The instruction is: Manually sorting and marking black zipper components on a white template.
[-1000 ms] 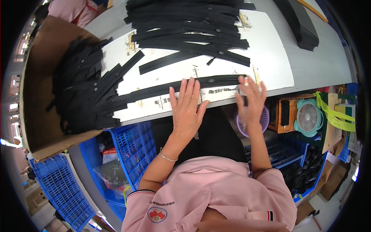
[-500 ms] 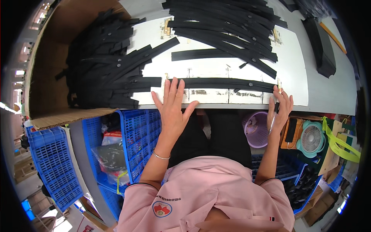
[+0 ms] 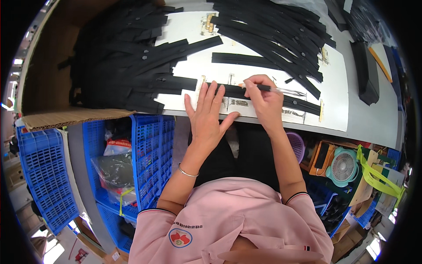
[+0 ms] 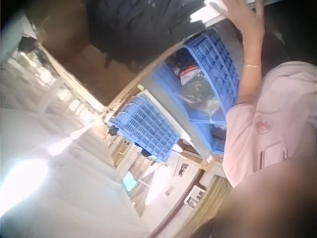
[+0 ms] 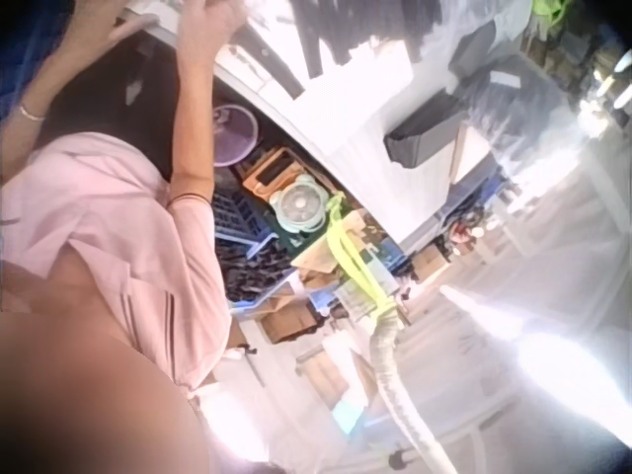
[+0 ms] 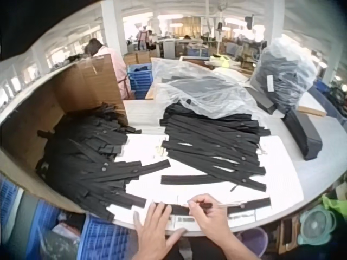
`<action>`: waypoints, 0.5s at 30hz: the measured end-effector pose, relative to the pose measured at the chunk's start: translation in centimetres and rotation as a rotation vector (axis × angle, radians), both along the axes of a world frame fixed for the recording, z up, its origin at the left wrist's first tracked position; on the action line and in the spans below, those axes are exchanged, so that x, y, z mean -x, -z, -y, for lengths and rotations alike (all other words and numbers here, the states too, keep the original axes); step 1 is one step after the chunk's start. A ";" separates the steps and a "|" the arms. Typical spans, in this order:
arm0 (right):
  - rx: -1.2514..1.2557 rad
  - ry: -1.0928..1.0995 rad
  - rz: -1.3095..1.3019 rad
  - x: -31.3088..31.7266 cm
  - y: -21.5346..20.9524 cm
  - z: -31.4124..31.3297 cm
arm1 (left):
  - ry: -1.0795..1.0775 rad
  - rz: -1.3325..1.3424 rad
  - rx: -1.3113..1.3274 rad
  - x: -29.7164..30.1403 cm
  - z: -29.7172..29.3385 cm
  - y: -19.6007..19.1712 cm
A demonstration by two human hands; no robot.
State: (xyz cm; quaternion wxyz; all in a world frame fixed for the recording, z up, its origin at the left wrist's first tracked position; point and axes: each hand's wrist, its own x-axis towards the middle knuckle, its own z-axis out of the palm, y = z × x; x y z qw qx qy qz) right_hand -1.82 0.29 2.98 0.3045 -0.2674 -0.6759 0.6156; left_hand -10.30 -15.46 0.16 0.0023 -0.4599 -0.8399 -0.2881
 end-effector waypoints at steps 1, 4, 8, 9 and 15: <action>-0.007 -0.014 0.053 0.6 0.4 0.1 | 0.001 -0.003 -0.010 0.0 0.0 0.0; -0.032 -0.032 0.123 1.2 1.7 0.6 | -0.009 -0.003 -0.016 0.0 0.1 -0.1; -0.085 -0.025 0.120 1.3 2.1 0.6 | 0.003 0.000 -0.016 0.0 0.1 0.0; -0.092 -0.024 0.135 1.3 2.0 0.7 | 0.006 -0.001 -0.015 0.1 0.1 0.0; -0.204 -0.018 0.193 1.5 1.8 0.9 | 0.003 -0.006 -0.018 0.2 0.2 0.1</action>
